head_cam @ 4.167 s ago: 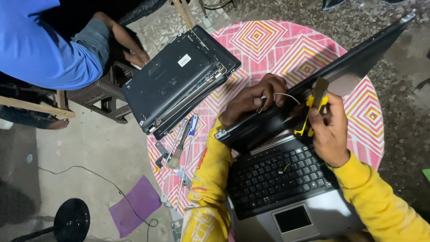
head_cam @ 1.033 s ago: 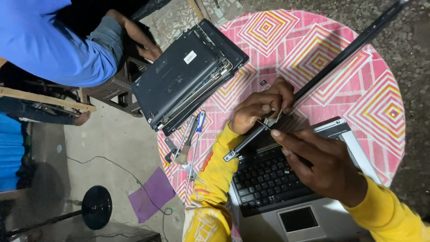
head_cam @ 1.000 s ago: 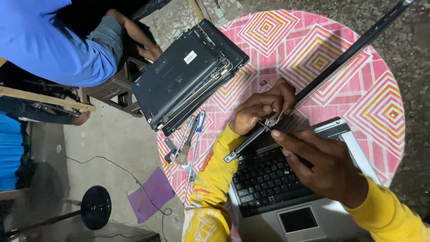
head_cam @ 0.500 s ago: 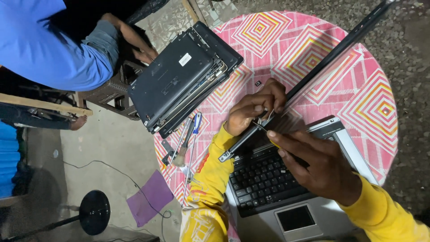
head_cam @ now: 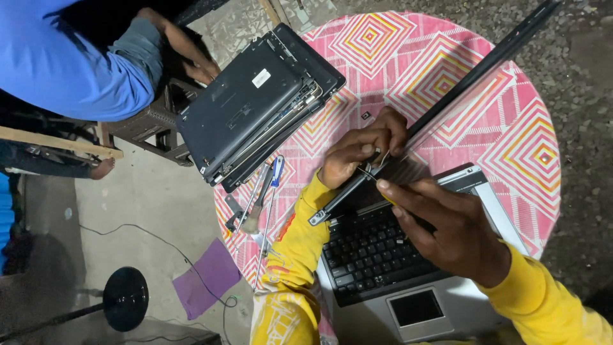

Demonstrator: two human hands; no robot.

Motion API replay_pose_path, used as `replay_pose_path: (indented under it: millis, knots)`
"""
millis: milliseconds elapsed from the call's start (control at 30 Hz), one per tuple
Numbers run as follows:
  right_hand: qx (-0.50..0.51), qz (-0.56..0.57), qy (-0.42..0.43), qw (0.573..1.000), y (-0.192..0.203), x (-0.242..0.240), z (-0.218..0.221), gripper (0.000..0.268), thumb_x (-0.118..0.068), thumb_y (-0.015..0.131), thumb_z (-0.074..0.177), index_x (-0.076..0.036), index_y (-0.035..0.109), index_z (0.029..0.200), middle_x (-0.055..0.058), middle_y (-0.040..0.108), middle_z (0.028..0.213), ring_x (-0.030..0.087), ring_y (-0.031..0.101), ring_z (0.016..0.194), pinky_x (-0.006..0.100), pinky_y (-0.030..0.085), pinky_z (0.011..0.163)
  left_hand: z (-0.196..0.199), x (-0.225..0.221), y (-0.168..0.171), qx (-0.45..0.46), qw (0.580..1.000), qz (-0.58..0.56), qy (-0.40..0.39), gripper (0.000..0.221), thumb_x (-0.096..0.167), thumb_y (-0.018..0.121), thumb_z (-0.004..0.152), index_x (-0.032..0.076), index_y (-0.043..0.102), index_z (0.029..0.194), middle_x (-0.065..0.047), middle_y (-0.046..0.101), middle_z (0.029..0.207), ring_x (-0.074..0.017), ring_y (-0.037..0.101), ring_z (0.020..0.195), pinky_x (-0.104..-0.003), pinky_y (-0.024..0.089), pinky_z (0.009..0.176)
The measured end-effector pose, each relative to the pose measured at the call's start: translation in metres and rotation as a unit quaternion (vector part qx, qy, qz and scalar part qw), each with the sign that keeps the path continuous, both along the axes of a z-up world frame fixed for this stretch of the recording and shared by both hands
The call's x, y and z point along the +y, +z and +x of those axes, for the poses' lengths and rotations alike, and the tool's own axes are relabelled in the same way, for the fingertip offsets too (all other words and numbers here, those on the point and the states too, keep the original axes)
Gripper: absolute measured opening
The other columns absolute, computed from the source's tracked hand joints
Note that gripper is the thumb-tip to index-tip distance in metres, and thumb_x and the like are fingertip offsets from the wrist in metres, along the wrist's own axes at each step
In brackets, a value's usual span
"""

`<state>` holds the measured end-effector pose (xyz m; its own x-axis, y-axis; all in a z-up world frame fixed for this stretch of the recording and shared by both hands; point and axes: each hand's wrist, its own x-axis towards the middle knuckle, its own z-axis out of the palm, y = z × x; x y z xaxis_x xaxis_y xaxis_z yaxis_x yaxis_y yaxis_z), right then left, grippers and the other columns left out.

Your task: The person is using a utility knife to carefully pry the plastic bezel away from the screen of a laptop as part of a disassembly or repair process.

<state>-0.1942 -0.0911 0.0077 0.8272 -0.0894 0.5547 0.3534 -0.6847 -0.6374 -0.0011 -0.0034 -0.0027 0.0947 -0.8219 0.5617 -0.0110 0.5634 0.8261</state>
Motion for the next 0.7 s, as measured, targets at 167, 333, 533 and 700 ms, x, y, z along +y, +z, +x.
replay_pose_path:
  millis: [167, 333, 533, 700]
  knots:
    - [0.011, -0.005, 0.007, 1.000, 0.000, -0.002, -0.003, 0.037, -0.001, 0.060, 0.093, -0.004, 0.061, 0.130, 0.011, 0.069, 0.110, 0.025, 0.070, 0.092, 0.034, 0.056, 0.078, -0.003, -0.002, -0.004, 0.004, 1.000, 0.015, 0.006, 0.035, 0.038, 0.040, 0.098, 0.013, 0.045, 0.074, -0.006, 0.049, 0.093, -0.0211, 0.040, 0.096, -0.040, 0.032, 0.091]
    - [-0.011, 0.006, 0.012, 1.000, 0.001, -0.001, 0.004, 0.037, 0.000, 0.061, 0.093, -0.004, 0.061, 0.130, 0.013, 0.067, 0.121, 0.028, 0.072, 0.110, 0.034, 0.059, 0.093, -0.005, -0.001, 0.002, -0.004, 1.000, -0.001, 0.022, 0.034, 0.034, 0.037, 0.098, 0.014, 0.044, 0.072, -0.005, 0.050, 0.090, -0.0192, 0.044, 0.091, -0.040, 0.027, 0.099]
    - [0.000, -0.001, 0.012, 1.000, -0.002, -0.003, -0.001, 0.039, -0.001, 0.061, 0.094, -0.006, 0.059, 0.133, 0.011, 0.069, 0.116, 0.024, 0.072, 0.095, 0.033, 0.057, 0.080, -0.001, -0.002, -0.005, 0.019, 1.000, 0.001, -0.010, 0.035, 0.035, 0.040, 0.099, 0.011, 0.045, 0.073, -0.006, 0.048, 0.092, -0.0205, 0.042, 0.093, -0.038, 0.033, 0.088]
    - [0.007, 0.003, 0.007, 1.000, -0.001, -0.002, -0.002, 0.039, 0.000, 0.061, 0.093, -0.004, 0.060, 0.131, 0.012, 0.069, 0.112, 0.027, 0.071, 0.095, 0.035, 0.057, 0.084, -0.003, 0.000, 0.006, 0.014, 1.000, -0.001, 0.006, 0.036, 0.035, 0.038, 0.099, 0.012, 0.042, 0.072, -0.006, 0.047, 0.089, -0.0208, 0.040, 0.092, -0.038, 0.031, 0.088]
